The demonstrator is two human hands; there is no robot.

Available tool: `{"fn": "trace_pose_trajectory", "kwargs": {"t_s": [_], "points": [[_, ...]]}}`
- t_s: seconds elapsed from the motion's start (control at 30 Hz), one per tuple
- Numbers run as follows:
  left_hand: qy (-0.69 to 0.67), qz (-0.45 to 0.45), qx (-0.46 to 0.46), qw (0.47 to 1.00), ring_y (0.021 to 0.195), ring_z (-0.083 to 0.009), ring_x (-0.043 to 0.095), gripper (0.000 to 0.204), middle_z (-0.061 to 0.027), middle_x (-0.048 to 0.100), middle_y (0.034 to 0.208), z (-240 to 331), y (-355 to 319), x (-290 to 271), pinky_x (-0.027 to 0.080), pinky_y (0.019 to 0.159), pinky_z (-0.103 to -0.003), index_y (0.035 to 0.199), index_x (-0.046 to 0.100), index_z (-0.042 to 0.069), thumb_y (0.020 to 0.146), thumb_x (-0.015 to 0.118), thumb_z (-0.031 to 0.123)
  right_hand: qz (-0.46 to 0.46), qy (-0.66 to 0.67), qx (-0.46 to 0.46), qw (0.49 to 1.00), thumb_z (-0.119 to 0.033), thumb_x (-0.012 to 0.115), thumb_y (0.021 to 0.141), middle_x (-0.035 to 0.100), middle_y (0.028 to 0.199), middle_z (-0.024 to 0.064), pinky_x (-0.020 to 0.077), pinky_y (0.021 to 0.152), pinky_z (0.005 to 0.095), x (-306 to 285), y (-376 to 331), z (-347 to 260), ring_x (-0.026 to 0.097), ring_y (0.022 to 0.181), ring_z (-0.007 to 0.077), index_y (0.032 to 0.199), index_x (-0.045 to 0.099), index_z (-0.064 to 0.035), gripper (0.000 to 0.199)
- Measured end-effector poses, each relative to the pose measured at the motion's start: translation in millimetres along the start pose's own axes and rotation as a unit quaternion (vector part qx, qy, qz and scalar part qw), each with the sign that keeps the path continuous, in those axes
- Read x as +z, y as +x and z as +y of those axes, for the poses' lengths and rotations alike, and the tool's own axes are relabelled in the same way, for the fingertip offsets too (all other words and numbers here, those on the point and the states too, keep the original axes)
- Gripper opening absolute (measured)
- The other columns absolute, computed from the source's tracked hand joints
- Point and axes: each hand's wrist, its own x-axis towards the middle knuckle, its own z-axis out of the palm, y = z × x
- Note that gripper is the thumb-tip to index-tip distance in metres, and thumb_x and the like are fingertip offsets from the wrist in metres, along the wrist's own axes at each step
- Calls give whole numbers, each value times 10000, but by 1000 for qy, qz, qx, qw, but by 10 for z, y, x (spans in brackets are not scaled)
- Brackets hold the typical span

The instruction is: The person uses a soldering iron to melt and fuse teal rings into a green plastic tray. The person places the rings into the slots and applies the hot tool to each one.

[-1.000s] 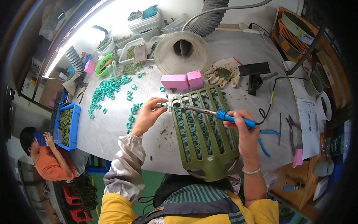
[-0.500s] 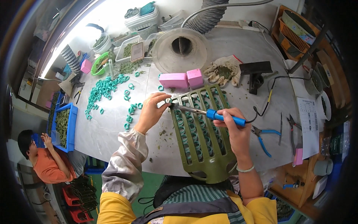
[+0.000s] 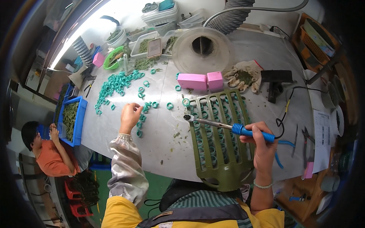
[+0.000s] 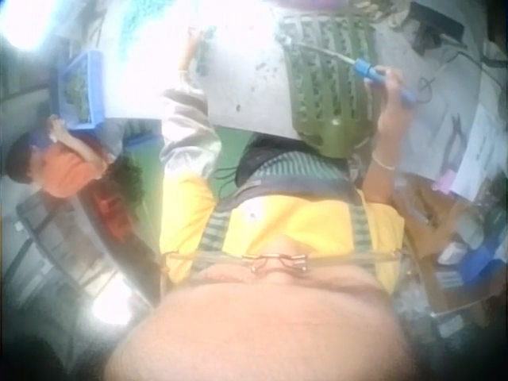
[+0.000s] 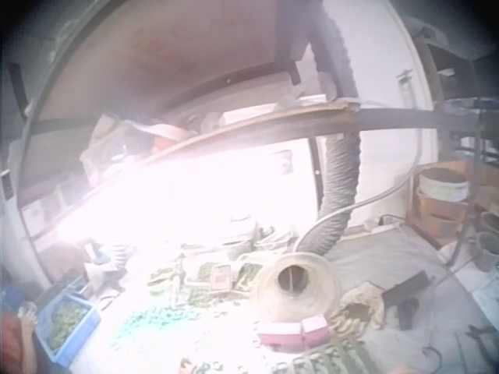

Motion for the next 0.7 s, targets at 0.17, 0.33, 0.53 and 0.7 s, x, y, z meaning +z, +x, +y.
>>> {"fn": "trace_pose_trajectory", "kwargs": {"t_s": [0.17, 0.33, 0.53, 0.7], "points": [[-200, -105, -110, 968, 652, -120, 589, 230, -49, 666, 731, 69, -5, 62, 452, 582, -301, 864, 710, -4, 849, 736, 223, -4, 3, 1, 1000, -159, 583, 965, 657, 871, 77, 620, 653, 297, 36, -15, -20, 700, 707, 177, 906, 661, 50, 230], [-201, -72, -99, 972, 708, -101, 615, 196, -40, 667, 764, 21, -40, 80, 469, 608, -265, 894, 696, -8, 851, 733, 179, -2, 10, -2, 1000, -155, 587, 963, 655, 877, 74, 617, 652, 293, 23, -43, -46, 700, 710, 178, 906, 659, 49, 223], [-291, -23, 8, 956, 829, -174, 678, 233, -105, 666, 1008, 585, -163, -158, 542, 678, -281, 1061, 673, 8, 835, 724, 32, 23, 0, -10, 1000, -152, 592, 961, 662, 885, 69, 613, 653, 296, -46, -62, -62, 698, 713, 174, 906, 661, 37, 209], [-396, -114, 149, 899, 846, -198, 679, 263, -88, 641, 1088, 1410, -264, -90, 559, 755, -269, 1114, 650, -10, 860, 709, 24, 40, -20, -12, 999, -170, 610, 952, 674, 923, 76, 612, 662, 305, -137, -23, 0, 707, 741, 185, 918, 669, 19, 201]]}}
